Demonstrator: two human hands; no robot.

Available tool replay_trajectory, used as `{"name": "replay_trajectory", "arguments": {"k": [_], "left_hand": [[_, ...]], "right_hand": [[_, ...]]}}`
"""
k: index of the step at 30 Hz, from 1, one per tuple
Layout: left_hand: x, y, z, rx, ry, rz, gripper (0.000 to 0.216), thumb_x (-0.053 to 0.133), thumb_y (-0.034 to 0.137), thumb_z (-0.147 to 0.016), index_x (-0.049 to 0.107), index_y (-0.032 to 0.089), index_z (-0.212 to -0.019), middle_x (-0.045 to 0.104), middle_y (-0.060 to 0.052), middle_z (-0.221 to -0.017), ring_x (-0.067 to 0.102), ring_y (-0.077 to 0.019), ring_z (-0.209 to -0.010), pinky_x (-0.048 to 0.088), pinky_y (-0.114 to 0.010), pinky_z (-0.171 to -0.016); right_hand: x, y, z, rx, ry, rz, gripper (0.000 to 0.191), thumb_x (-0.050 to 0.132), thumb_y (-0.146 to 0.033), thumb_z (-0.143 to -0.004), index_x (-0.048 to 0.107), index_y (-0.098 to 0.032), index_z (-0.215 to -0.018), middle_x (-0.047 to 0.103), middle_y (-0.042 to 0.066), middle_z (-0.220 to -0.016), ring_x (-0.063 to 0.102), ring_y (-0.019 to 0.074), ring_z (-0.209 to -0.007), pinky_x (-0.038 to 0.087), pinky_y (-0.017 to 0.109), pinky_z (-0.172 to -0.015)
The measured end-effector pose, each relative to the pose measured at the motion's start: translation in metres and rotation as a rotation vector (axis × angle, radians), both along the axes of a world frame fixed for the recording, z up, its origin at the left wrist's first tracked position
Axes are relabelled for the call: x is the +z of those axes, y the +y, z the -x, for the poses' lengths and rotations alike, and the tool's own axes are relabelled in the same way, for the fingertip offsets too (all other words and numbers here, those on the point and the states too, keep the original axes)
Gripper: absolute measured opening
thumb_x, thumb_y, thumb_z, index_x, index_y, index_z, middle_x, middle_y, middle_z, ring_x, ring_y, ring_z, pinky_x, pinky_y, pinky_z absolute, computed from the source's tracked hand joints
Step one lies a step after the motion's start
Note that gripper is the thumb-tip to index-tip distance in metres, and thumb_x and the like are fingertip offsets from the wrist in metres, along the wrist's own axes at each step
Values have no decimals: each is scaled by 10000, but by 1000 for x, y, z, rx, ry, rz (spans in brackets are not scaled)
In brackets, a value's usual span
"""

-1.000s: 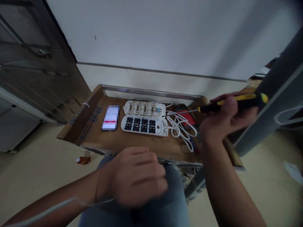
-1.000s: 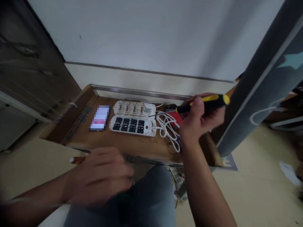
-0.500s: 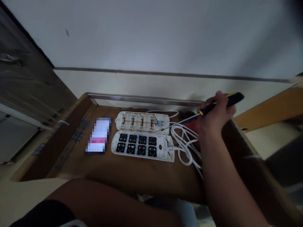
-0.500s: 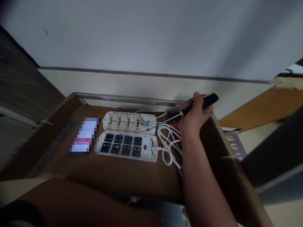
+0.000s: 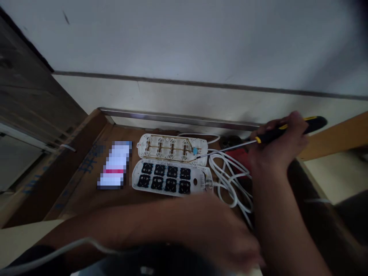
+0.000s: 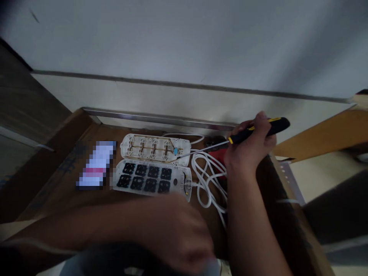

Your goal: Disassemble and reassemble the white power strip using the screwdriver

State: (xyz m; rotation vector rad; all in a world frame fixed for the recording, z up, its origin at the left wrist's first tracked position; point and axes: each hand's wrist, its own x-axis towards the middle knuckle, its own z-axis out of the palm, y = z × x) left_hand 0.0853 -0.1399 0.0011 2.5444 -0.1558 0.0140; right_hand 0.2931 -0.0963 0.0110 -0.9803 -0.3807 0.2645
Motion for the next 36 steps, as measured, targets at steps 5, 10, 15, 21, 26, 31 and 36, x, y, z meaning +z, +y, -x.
{"name": "replay_trajectory", "arguments": {"k": [5,10,15,21,26,31,36], "left_hand": [[32,121,68,650,-127,-216,429,575,560,-987,722,202,-1172,737,-94,-1149,675,-287,-1109,497,-433,-1032],[10,166,114,855,49,-193,776,594,733,-884,621,159,-1405,624,-177,-1393,621,-356,-1248,479,-458,-1080],[3,166,118,958,152,84,637,416,717,-964,691,205,-1227,745,-97,-1173,679,-293,-1045,504,-391,-963],[-5,176,114,952,159,214,634,398,728,-954,693,168,-996,753,-104,-1060,660,-289,-1017,497,-396,-971],[-14,177,112,983,87,400,587,498,720,-921,722,182,-994,770,-87,-1105,643,-284,-1066,511,-387,-990],[-30,186,112,1038,52,616,501,592,667,-871,690,177,-900,727,-53,-918,637,-214,-841,517,-318,-747],[-35,190,112,1011,45,660,426,635,607,-853,654,181,-852,673,-22,-842,593,-176,-767,476,-298,-718]], "right_hand": [[0,-1,-2,-1,11,-7,281,527,-405,-875,370,-189,-783,396,-80,-580,370,49,-435,312,201,-413],[0,0,-2,-27,-16,-5,306,511,-434,-913,375,-190,-786,398,-75,-605,404,48,-454,300,196,-404],[-1,0,-1,-81,-65,-30,256,555,-355,-875,375,-185,-808,384,-87,-618,421,26,-488,329,166,-423],[-4,0,-4,-74,-87,-19,266,566,-356,-847,375,-184,-780,390,-85,-581,403,34,-478,333,178,-413],[-9,1,-9,-103,-117,-9,350,620,-450,-791,383,-192,-805,413,-92,-575,417,47,-462,350,194,-394],[-9,1,-2,-42,-161,15,502,690,-590,-723,384,-197,-786,429,-86,-583,421,50,-449,326,205,-378],[-9,1,8,-4,-203,43,595,758,-658,-668,410,-197,-812,454,-82,-582,441,71,-450,308,218,-350]]}}
